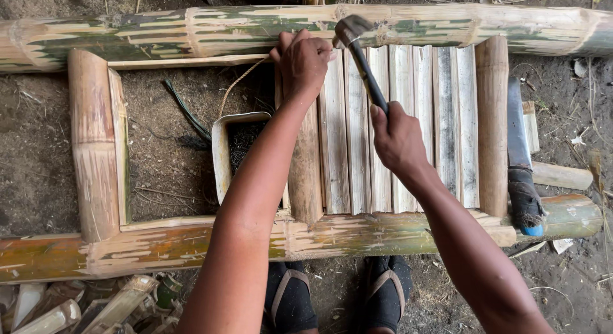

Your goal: The person assembles a bamboo frame by placing split bamboo slats into a rectangular frame and securing them with nails. They use a hammer to drive nails and a machete to split bamboo pieces, working on a dirt floor with tools and materials nearby.

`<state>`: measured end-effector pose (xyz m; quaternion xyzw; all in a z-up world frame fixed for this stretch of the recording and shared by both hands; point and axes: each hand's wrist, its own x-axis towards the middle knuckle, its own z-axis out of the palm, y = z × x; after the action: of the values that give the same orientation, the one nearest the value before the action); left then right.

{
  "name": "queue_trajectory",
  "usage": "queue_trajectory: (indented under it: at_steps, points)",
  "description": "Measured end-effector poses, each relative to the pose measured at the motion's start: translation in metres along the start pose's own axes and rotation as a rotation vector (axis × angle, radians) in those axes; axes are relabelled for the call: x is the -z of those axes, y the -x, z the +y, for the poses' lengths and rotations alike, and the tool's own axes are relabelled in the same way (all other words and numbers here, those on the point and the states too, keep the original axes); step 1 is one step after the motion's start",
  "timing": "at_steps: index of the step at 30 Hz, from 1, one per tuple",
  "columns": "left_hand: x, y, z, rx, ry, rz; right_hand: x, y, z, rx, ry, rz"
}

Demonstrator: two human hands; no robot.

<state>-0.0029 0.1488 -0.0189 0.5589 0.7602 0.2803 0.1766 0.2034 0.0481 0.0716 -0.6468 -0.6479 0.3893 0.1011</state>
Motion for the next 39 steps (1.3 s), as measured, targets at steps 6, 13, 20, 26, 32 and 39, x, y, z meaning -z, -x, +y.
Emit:
queue_trajectory:
  at_steps: [6, 13, 20, 26, 32, 39]
  points:
    - [0.012, 0.022, -0.005, -0.102, -0.128, -0.162, 0.002, 0.024, 0.006, 0.508, -0.090, 0.334]
    - [0.013, 0.045, -0.015, -0.097, -0.199, -0.071, 0.012, 0.008, -0.004, 0.118, -0.054, 0.042]
    - [0.022, 0.038, -0.004, -0.025, -0.191, -0.127, 0.016, -0.021, -0.014, 0.088, 0.030, -0.015]
    - [0.021, 0.041, -0.008, -0.057, -0.184, -0.098, 0.027, -0.011, -0.010, 0.244, 0.125, 0.087]
    - [0.011, 0.031, -0.012, -0.049, -0.216, -0.110, 0.024, -0.016, -0.009, 0.004, 0.179, -0.019]
    - [0.081, 0.120, -0.058, -0.140, 0.098, 0.435, 0.003, 0.081, -0.045, -0.006, -0.081, -0.169]
